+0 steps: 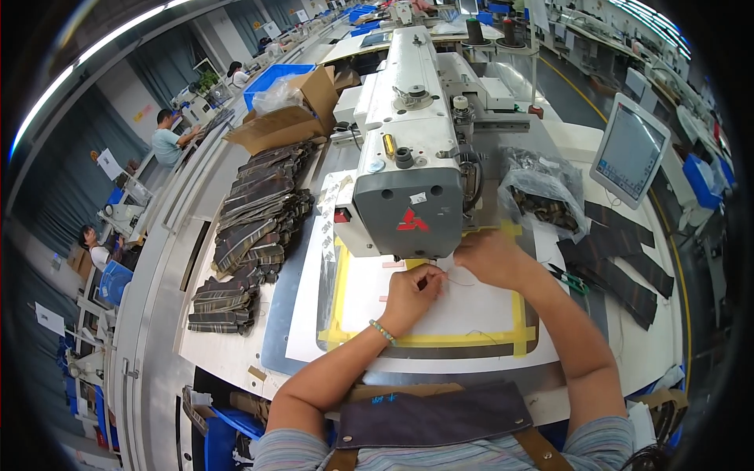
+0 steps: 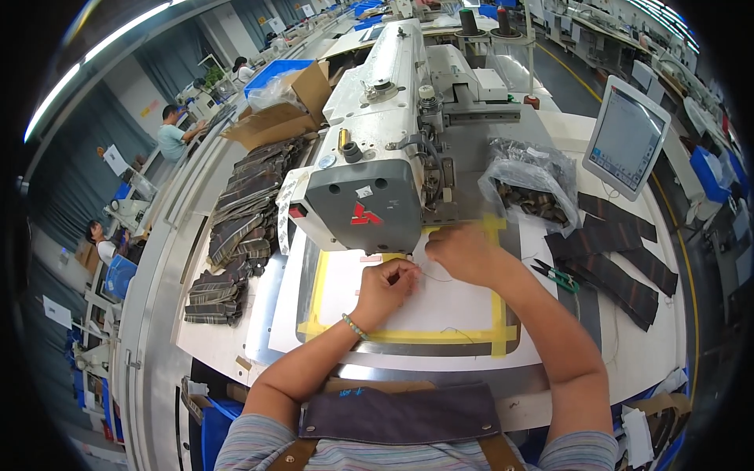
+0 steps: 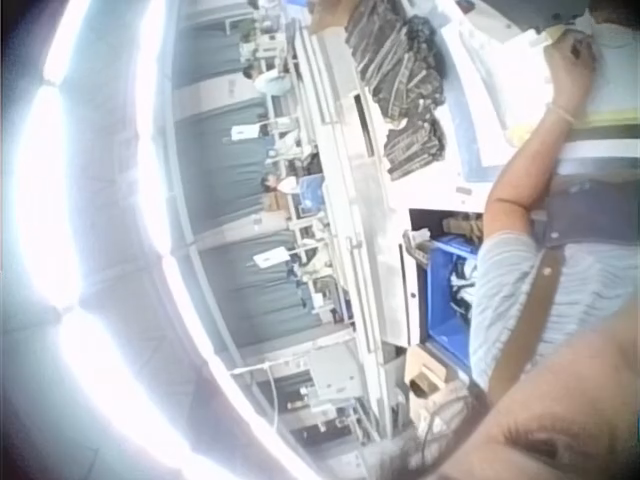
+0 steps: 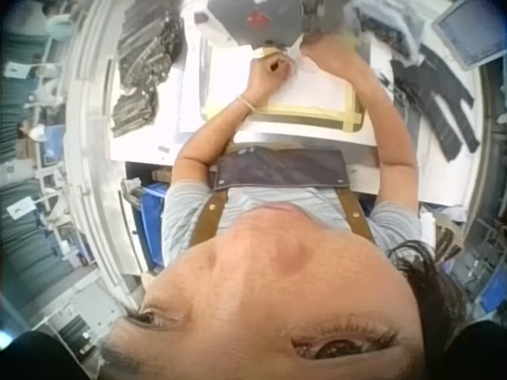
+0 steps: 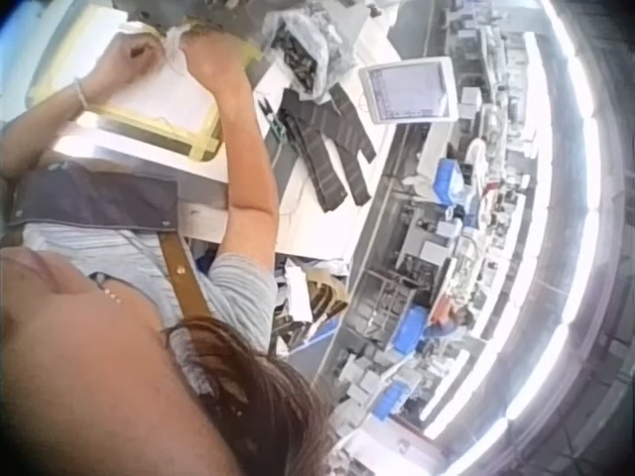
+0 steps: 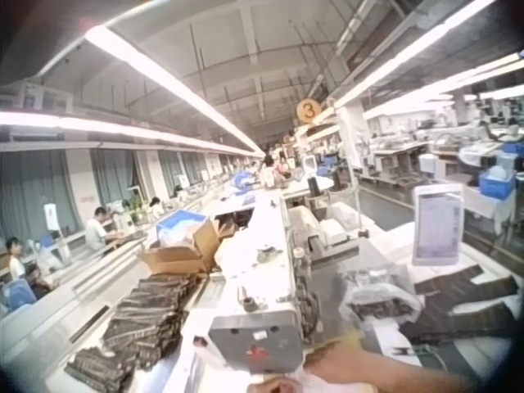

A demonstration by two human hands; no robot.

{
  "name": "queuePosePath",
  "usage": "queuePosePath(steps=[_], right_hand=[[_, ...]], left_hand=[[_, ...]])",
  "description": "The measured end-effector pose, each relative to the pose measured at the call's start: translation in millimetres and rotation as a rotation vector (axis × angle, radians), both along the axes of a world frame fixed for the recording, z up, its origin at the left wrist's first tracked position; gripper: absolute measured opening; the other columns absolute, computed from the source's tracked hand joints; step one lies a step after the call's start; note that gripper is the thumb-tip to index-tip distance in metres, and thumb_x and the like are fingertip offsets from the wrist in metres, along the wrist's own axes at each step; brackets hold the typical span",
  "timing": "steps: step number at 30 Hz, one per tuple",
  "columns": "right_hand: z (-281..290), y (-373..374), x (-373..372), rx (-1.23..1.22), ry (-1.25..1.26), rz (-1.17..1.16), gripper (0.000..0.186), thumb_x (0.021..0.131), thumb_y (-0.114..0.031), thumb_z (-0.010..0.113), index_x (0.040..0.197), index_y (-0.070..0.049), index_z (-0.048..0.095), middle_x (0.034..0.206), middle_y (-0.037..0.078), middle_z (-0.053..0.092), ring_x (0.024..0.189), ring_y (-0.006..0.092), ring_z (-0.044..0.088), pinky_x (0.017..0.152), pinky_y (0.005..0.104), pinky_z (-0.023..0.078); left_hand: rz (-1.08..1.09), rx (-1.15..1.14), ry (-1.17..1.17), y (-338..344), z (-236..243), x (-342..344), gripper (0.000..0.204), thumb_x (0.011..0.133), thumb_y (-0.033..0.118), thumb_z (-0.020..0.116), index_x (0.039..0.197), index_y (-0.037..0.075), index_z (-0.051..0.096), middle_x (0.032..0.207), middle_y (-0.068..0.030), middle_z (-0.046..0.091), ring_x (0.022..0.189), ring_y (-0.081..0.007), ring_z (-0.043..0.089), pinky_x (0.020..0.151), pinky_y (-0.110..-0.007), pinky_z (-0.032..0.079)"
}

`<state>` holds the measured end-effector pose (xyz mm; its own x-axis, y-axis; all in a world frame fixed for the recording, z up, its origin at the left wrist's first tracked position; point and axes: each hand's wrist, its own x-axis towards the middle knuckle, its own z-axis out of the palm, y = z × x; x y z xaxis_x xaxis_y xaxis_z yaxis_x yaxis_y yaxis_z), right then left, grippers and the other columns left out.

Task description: The recorder uses an industrial sewing machine to stitch together patterned leather components for a bag.

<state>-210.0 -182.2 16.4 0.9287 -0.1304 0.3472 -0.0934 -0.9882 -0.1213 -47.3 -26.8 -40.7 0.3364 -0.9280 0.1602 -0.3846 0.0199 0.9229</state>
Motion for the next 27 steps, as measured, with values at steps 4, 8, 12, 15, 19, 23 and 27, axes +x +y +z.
queuePosePath(steps=[4,8,12,15,19,23,27], right_hand=[[7.9,-1.0,-9.1,0.162,0.064,-0.052,0.011,0.088,-0.017,0.07,0.089,-0.007,0.072,0.091,0.008,0.071,0.092,0.0308,0.071,0.078,0.0438,0.057],[4.0,13.0,-4.1,0.099,-0.052,0.061,0.012,0.087,-0.018,0.071,0.093,-0.007,0.071,0.094,0.007,0.072,0.091,0.0298,0.071,0.081,0.0426,0.057],[-1.5,18.5,5.3,-0.004,-0.035,0.113,0.01,0.086,-0.017,0.07,0.091,-0.008,0.072,0.093,0.005,0.072,0.089,0.0266,0.071,0.08,0.0406,0.056],[-5.0,16.3,6.6,-0.083,-0.056,0.113,0.008,0.086,-0.017,0.069,0.086,-0.01,0.072,0.089,0.003,0.072,0.088,0.0242,0.072,0.078,0.039,0.056],[-14.5,13.8,5.5,-0.057,-0.068,0.105,0.008,0.084,-0.018,0.069,0.082,-0.012,0.073,0.083,0.004,0.072,0.084,0.0248,0.072,0.074,0.0406,0.057],[-25.2,6.6,8.0,-0.065,-0.135,0.078,0.008,0.086,-0.019,0.07,0.083,-0.012,0.073,0.085,0.004,0.073,0.082,0.0272,0.072,0.07,0.0432,0.057],[-36.7,-0.7,8.6,0.203,-0.152,-0.008,0.012,0.092,-0.021,0.069,0.088,-0.01,0.07,0.084,0.006,0.071,0.08,0.0285,0.07,0.069,0.0413,0.054]], left_hand=[[0.022,-0.008,0.02,-0.2,-5.9,1.8,0.012,0.101,0.01,0.07,0.1,-0.001,0.076,0.07,-0.0001,0.069,0.058,-0.0029,0.059,0.048,-0.022,0.044],[0.023,-0.01,0.017,-1.2,-6.2,1.1,0.012,0.101,0.01,0.07,0.1,0.0,0.076,0.07,0.0,0.068,0.058,-0.0033,0.059,0.048,-0.022,0.044],[0.014,-0.017,0.014,0.1,-0.8,-0.3,0.012,0.101,0.01,0.069,0.099,0.0,0.076,0.07,-0.0002,0.068,0.057,-0.0031,0.058,0.048,-0.022,0.044],[0.03,0.095,0.019,0.7,0.9,1.6,0.01,0.098,0.006,0.069,0.101,0.0,0.077,0.07,-0.0045,0.072,0.061,-0.0062,0.065,0.057,-0.025,0.05],[0.048,0.067,-0.005,1.2,-2.3,2.9,0.012,0.097,0.004,0.067,0.1,0.001,0.079,0.07,-0.0034,0.071,0.06,-0.0066,0.062,0.056,-0.025,0.048],[0.05,0.089,0.032,0.7,0.3,1.1,0.011,0.097,0.01,0.073,0.101,0.001,0.079,0.071,-0.0025,0.072,0.059,-0.0059,0.063,0.056,-0.024,0.049],[0.137,0.078,0.103,-3.3,7.0,-2.8,0.014,0.101,0.008,0.068,0.103,-0.004,0.074,0.073,-0.0038,0.069,0.062,-0.0071,0.065,0.058,-0.025,0.058]])
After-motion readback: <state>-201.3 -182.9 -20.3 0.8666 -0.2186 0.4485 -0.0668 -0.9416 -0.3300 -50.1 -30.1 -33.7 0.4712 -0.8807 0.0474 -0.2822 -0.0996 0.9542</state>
